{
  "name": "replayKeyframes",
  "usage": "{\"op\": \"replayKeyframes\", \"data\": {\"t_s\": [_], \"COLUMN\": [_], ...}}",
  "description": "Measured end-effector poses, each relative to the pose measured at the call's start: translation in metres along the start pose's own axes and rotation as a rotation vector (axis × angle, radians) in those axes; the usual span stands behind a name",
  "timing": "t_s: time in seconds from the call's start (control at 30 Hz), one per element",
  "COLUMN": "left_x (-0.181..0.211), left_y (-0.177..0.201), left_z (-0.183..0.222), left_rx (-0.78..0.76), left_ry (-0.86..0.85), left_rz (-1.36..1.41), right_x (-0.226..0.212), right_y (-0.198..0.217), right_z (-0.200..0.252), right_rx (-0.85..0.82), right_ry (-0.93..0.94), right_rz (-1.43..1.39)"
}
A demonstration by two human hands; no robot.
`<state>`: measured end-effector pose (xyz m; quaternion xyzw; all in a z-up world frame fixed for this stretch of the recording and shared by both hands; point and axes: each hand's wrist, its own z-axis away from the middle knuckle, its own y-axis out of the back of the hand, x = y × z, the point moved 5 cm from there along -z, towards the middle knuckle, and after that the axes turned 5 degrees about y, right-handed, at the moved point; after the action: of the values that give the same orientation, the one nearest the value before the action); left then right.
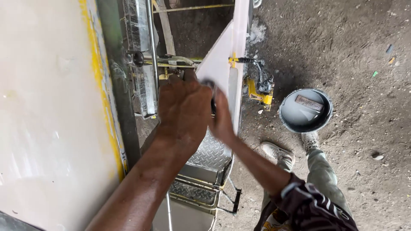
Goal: Sanding a vehicle body panel using a sanding block and water.
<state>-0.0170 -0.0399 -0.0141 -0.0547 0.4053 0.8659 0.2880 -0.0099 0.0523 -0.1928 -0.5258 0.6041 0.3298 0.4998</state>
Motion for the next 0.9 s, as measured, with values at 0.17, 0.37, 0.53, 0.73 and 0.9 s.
{"op": "replayKeyframes", "data": {"t_s": [0.17, 0.37, 0.53, 0.73, 0.9], "left_x": [0.001, 0.003, 0.003, 0.002, 0.001], "left_y": [-0.008, -0.006, -0.005, -0.005, -0.006], "left_z": [-0.007, -0.005, -0.007, -0.003, -0.003], "left_rx": [-0.043, -0.016, -0.049, 0.033, 0.059], "left_ry": [0.010, 0.007, 0.010, 0.001, -0.016], "left_rz": [-0.003, -0.054, 0.023, -0.056, 0.047], "right_x": [0.094, 0.136, 0.023, 0.173, -0.005], "right_y": [0.000, -0.001, -0.001, 0.009, -0.002], "right_z": [0.006, 0.011, 0.018, -0.037, 0.039], "right_rx": [-0.149, -0.037, -0.131, -0.087, -0.165], "right_ry": [-0.016, -0.448, -0.016, -0.629, -0.061], "right_rz": [0.210, 0.010, 0.196, -0.098, 0.129]}}
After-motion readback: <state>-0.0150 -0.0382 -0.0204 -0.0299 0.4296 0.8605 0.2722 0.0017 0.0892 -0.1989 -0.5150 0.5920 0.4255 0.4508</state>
